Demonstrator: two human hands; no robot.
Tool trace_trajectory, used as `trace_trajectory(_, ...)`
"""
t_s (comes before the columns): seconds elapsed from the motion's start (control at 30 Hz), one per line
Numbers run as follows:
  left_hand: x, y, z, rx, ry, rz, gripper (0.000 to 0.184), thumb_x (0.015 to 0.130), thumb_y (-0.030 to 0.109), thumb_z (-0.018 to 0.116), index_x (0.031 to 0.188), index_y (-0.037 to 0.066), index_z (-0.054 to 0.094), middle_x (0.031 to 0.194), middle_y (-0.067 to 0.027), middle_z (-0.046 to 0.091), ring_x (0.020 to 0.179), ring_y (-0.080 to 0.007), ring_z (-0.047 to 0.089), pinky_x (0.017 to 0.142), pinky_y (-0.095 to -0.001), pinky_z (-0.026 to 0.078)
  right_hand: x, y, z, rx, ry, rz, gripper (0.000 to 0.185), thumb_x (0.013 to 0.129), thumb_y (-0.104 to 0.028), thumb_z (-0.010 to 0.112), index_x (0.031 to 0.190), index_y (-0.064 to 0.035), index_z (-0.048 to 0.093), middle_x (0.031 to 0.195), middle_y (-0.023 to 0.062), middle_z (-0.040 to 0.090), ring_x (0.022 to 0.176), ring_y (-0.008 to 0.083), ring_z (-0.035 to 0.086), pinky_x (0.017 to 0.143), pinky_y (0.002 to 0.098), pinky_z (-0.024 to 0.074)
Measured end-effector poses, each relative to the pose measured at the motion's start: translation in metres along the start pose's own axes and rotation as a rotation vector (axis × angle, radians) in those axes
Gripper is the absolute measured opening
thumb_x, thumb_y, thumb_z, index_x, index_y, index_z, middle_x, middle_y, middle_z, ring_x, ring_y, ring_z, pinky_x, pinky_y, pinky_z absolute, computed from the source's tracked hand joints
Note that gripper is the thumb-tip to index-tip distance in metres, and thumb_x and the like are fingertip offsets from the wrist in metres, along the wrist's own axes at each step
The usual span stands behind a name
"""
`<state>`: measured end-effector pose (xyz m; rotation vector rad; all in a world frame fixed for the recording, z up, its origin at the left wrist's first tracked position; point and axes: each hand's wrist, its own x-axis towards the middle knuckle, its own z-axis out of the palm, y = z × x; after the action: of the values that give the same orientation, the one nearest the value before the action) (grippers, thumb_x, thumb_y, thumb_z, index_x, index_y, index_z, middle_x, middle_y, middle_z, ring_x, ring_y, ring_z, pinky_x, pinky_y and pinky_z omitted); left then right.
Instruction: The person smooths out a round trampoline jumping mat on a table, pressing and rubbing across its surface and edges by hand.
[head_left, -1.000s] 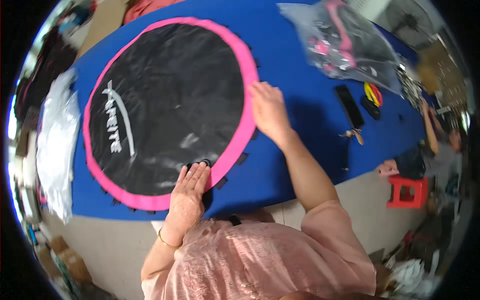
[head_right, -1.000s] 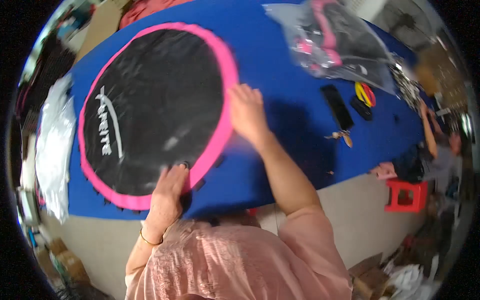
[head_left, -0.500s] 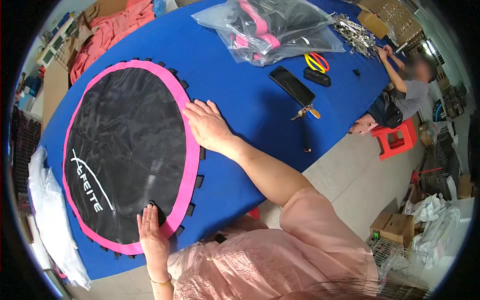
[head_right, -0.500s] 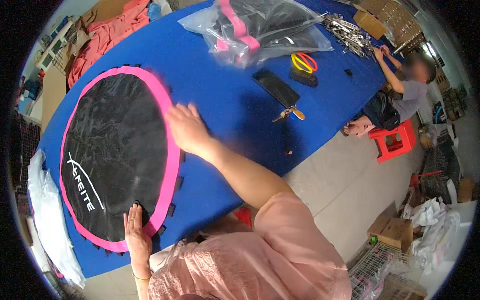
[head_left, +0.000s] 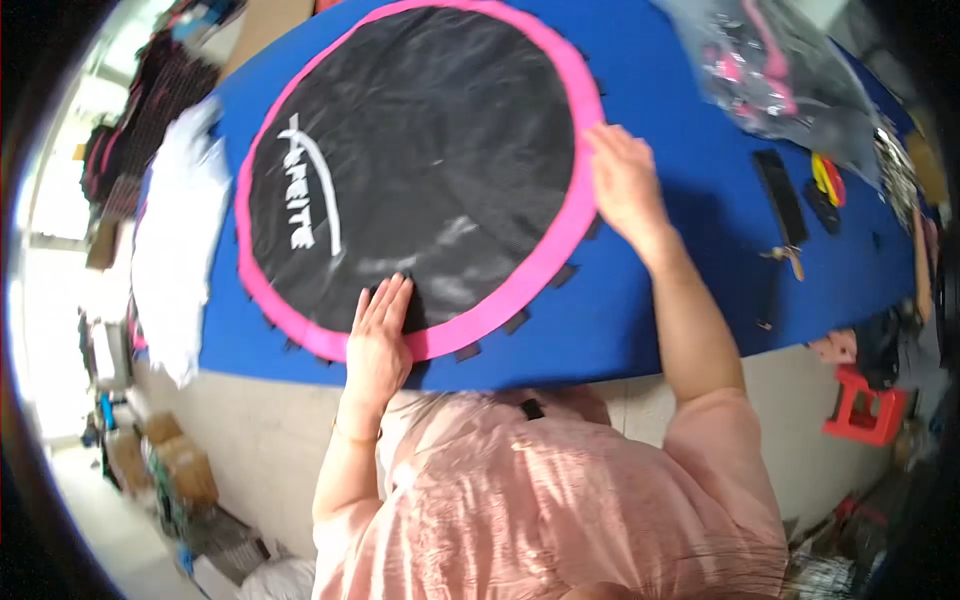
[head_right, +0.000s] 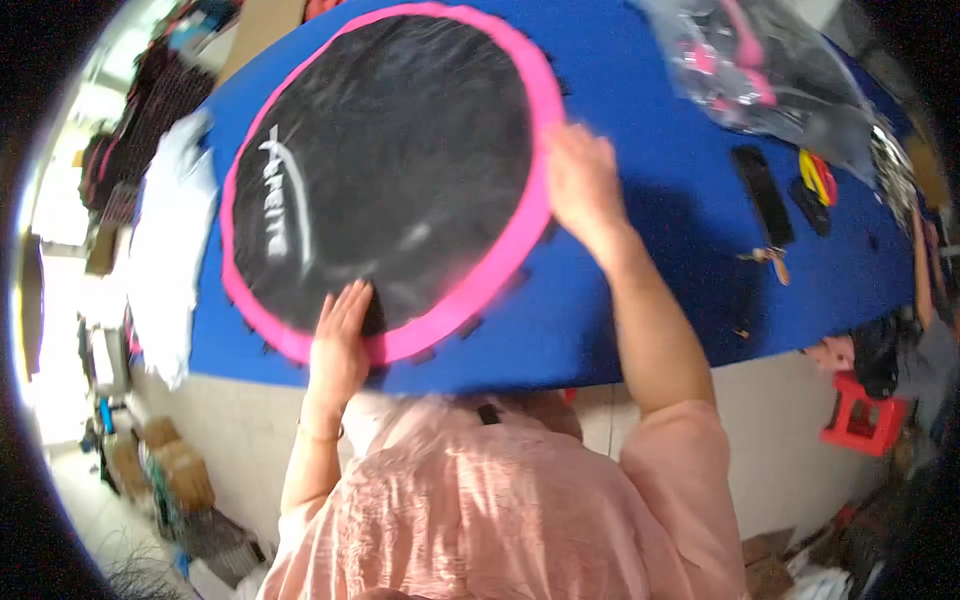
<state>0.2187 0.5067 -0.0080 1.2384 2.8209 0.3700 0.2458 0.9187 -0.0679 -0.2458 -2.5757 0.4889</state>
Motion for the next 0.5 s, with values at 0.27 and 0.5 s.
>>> trace_trajectory(0.27, -0.017, 0.030, 0.010, -0.180, -0.028, 0.045, 0.055, 0.097, 0.007, 0.061, 0.151, 0.001, 0.051, 0.155, -0.0198, 0.052, 0.147, -0.0372, 0.046, 0.124, -0.0488, 0.034, -0.014, -0.024, -0.007, -0.102, -0.115, -0.001, 0.065, 0.097, -0.042, 0.072, 0.151, -0.0103, 0.054, 0.161, 0.0195, 0.045, 0.154, 0.0393, 0.033, 0.126, 0.0595, 0.0188)
trace_trajectory(0.5, -0.004, 0.050, 0.009, -0.293, -0.004, 0.111, 0.053, 0.099, 0.010, 0.059, 0.151, 0.000, 0.050, 0.155, -0.0209, 0.052, 0.146, -0.0372, 0.047, 0.124, -0.0496, 0.034, -0.003, -0.004, -0.010, -0.223, -0.095, 0.116, 0.063, 0.096, -0.043, 0.072, 0.150, -0.0152, 0.056, 0.161, 0.0174, 0.045, 0.152, 0.0395, 0.037, 0.121, 0.0664, 0.0222)
